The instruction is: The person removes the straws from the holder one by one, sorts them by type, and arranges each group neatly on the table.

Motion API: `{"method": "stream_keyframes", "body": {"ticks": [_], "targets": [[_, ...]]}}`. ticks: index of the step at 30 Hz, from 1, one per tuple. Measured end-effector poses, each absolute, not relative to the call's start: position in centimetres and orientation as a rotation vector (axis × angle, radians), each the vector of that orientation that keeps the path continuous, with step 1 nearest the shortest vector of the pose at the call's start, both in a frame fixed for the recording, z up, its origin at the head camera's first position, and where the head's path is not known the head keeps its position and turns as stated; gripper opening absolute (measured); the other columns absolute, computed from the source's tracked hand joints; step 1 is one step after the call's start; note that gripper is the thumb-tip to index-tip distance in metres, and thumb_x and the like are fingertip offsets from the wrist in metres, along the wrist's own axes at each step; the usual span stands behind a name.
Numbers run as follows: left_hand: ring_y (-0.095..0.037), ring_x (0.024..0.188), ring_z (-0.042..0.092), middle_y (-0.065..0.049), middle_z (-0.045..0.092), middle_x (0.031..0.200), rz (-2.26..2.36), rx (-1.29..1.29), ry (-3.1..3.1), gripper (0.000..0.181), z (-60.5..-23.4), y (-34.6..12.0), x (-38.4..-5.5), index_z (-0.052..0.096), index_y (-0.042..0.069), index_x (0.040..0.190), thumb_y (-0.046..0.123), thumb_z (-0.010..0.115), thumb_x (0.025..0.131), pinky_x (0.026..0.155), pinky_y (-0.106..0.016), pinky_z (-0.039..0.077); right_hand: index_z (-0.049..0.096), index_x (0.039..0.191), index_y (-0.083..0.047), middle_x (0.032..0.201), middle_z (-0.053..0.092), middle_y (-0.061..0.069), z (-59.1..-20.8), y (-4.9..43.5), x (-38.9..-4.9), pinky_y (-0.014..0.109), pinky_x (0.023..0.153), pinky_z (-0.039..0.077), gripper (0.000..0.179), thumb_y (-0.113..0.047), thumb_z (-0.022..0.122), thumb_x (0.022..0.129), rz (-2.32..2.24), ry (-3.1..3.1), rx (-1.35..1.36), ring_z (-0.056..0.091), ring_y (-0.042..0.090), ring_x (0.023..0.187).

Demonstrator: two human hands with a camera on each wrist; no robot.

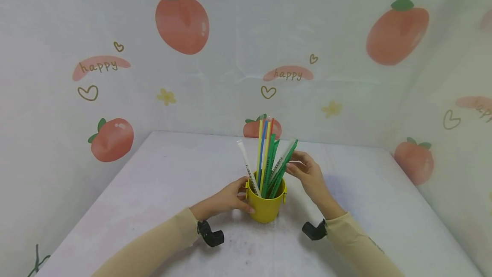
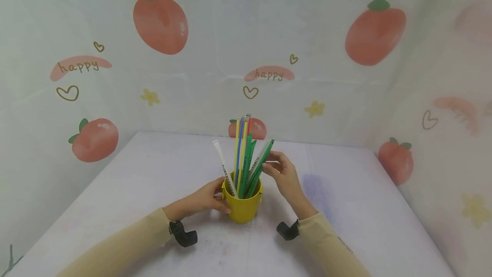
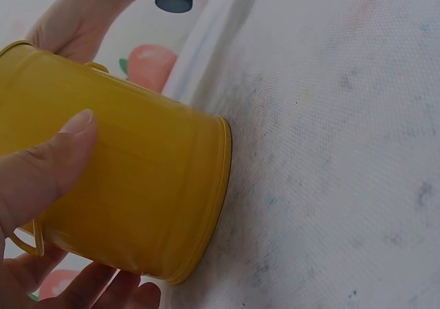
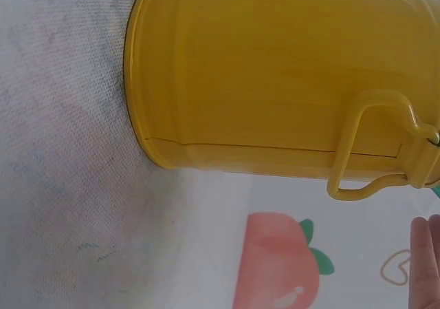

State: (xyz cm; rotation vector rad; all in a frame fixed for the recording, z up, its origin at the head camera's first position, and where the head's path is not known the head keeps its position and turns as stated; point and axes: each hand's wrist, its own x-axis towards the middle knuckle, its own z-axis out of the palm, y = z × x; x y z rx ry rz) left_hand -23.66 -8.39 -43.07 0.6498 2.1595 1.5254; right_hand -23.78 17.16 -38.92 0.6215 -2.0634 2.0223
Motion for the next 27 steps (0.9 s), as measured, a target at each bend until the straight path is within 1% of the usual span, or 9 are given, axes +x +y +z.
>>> {"method": "stream_keyframes", "body": {"ticks": [3, 8, 17, 27], "targets": [[-0.023, 0.121, 0.045, -0.002, 0.047, 0.131, 1.516, 0.639, 2.164, 0.082, -43.11, -8.32, -23.76, 0.036, 0.011, 0.137, 0.014, 0.082, 0.069, 0.102, -0.040, 0.039, 0.047, 0.121, 0.006, 0.111, 0.055, 0.014, -38.90, 17.19, -23.86, 0.030, 0.082, 0.053, 0.035, -0.002, 0.058, 0.089, 2.018, -2.056, 0.641, 0.061, 0.013, 0.093], [-0.024, 0.120, 0.045, -0.004, 0.047, 0.132, 1.513, 0.623, 2.169, 0.081, -43.25, -8.26, -23.77, 0.036, 0.009, 0.137, 0.015, 0.081, 0.070, 0.102, -0.041, 0.039, 0.047, 0.120, 0.007, 0.109, 0.054, 0.015, -38.90, 17.21, -23.99, 0.030, 0.082, 0.053, 0.035, -0.002, 0.059, 0.089, 2.018, -2.059, 0.646, 0.061, 0.012, 0.092], [-0.025, 0.121, 0.045, -0.005, 0.048, 0.131, 1.531, 0.630, 2.153, 0.079, -43.20, -8.28, -23.75, 0.038, 0.008, 0.135, 0.013, 0.081, 0.070, 0.102, -0.042, 0.037, 0.048, 0.117, 0.007, 0.106, 0.055, 0.009, -38.83, 17.07, -24.01, 0.031, 0.081, 0.053, 0.033, -0.001, 0.060, 0.087, 2.046, -2.039, 0.625, 0.061, 0.012, 0.090], [-0.024, 0.119, 0.046, -0.004, 0.049, 0.129, 1.522, 0.614, 2.169, 0.078, -43.31, -8.16, -23.80, 0.039, 0.009, 0.135, 0.015, 0.081, 0.070, 0.101, -0.041, 0.040, 0.046, 0.115, 0.009, 0.101, 0.055, 0.004, -38.98, 16.96, -24.05, 0.030, 0.080, 0.054, 0.033, 0.000, 0.060, 0.087, 2.076, -2.032, 0.574, 0.061, 0.011, 0.088]]}}
